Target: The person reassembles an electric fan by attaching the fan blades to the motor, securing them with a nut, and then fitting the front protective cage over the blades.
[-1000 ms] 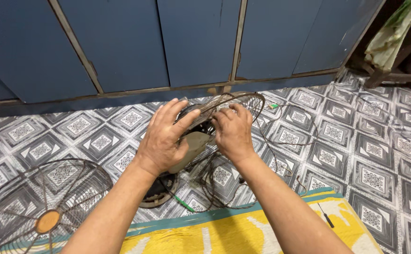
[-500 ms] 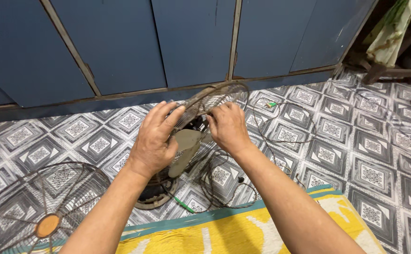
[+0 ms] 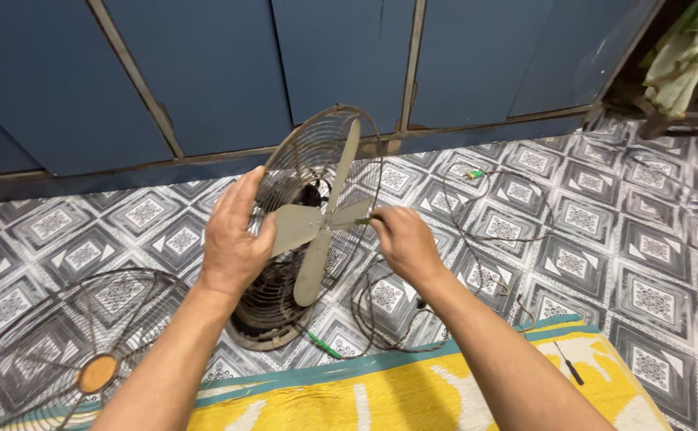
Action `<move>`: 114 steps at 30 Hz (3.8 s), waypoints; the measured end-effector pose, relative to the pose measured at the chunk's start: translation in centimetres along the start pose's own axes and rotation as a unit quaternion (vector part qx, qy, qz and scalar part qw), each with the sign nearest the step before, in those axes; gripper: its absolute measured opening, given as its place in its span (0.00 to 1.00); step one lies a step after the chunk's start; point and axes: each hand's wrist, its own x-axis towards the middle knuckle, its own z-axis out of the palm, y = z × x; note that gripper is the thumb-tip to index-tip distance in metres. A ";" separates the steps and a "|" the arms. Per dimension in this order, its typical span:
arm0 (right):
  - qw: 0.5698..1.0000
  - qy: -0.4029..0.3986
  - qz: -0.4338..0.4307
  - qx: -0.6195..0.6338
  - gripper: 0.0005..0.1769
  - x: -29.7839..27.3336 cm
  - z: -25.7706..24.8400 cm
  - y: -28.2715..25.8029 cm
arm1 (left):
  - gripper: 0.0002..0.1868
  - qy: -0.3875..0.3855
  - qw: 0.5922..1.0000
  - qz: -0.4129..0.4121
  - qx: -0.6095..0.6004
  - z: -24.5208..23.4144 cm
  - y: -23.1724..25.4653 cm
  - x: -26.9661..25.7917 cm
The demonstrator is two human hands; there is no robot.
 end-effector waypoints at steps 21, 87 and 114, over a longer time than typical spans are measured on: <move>0.970 0.015 0.233 0.065 0.12 -9.8 -10.0 3.2 | 0.19 -0.050 0.993 -0.103 -0.031 1.3 7.5 3.5; 0.983 0.116 -0.112 -0.092 0.11 -10.9 -13.5 -8.2 | 0.24 -0.083 0.996 0.009 0.008 0.0 15.8 -0.4; 0.989 0.055 -0.084 -0.112 0.11 -9.0 -11.0 -6.1 | 0.36 -0.096 0.995 0.022 0.033 0.2 16.1 -1.4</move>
